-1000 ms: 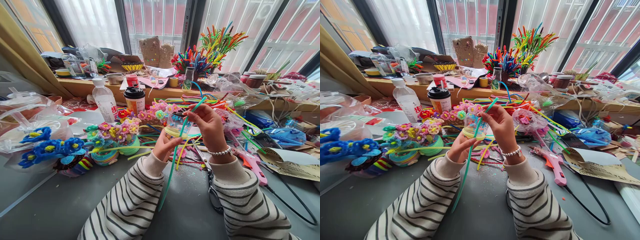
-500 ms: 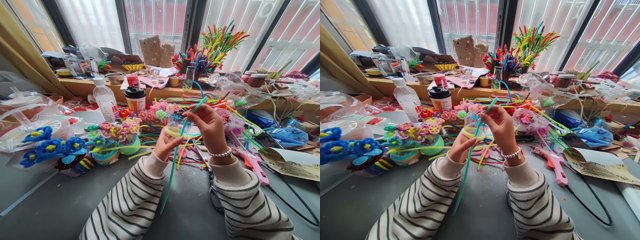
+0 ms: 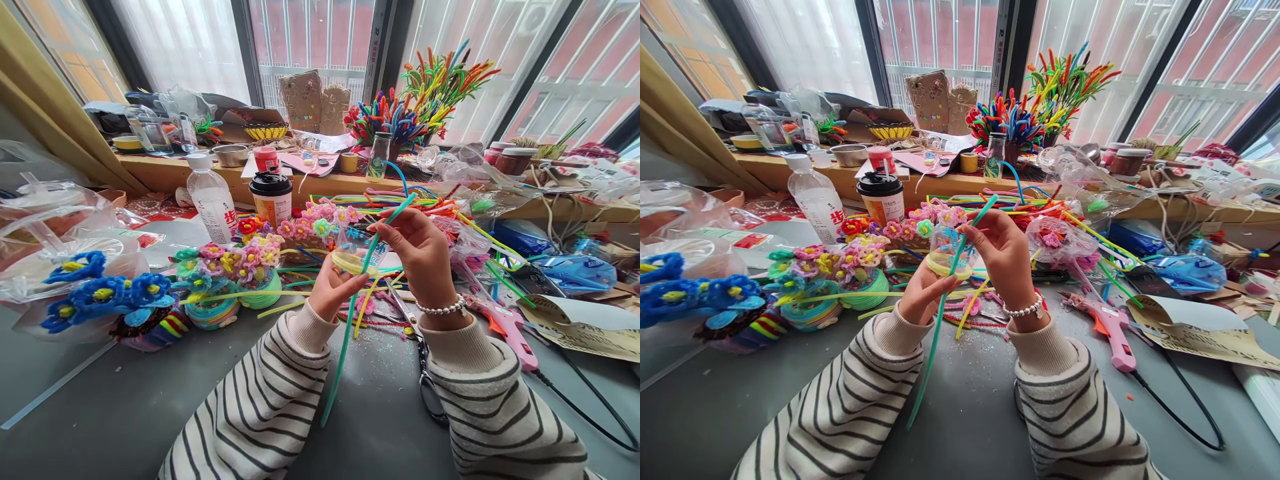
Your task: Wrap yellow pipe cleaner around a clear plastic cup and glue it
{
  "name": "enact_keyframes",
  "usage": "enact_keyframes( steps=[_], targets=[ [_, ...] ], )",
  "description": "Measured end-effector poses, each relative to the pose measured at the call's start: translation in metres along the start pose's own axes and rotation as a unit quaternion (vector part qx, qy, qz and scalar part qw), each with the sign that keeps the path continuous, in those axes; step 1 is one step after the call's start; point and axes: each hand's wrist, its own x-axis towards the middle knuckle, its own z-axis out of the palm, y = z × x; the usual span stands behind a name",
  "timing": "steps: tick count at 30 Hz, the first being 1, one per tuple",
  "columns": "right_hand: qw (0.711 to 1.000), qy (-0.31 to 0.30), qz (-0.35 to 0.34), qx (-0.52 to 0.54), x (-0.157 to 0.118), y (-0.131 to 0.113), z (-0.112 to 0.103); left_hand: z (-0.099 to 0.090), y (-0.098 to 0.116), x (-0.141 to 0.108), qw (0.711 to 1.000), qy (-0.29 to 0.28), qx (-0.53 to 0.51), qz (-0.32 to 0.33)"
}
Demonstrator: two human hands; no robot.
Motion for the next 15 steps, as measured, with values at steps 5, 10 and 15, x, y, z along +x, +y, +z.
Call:
enact_keyframes(
  steps=[5, 10, 15],
  targets=[
    [1.000, -0.002, 0.004, -0.001, 0.000, -0.002, -0.001, 0.003, 0.010, -0.005, 0.998, -0.017, -0.009, -0.061],
    [1.000, -0.001, -0.006, 0.006, 0.000, -0.005, -0.001, 0.004, 0.015, -0.009, 0.990, -0.058, -0.047, -0.123],
    [1.000, 0.000, -0.012, 0.006, 0.000, -0.006, 0.000, 0.003, 0.014, -0.007, 0.985, -0.084, -0.072, -0.135]
  ],
)
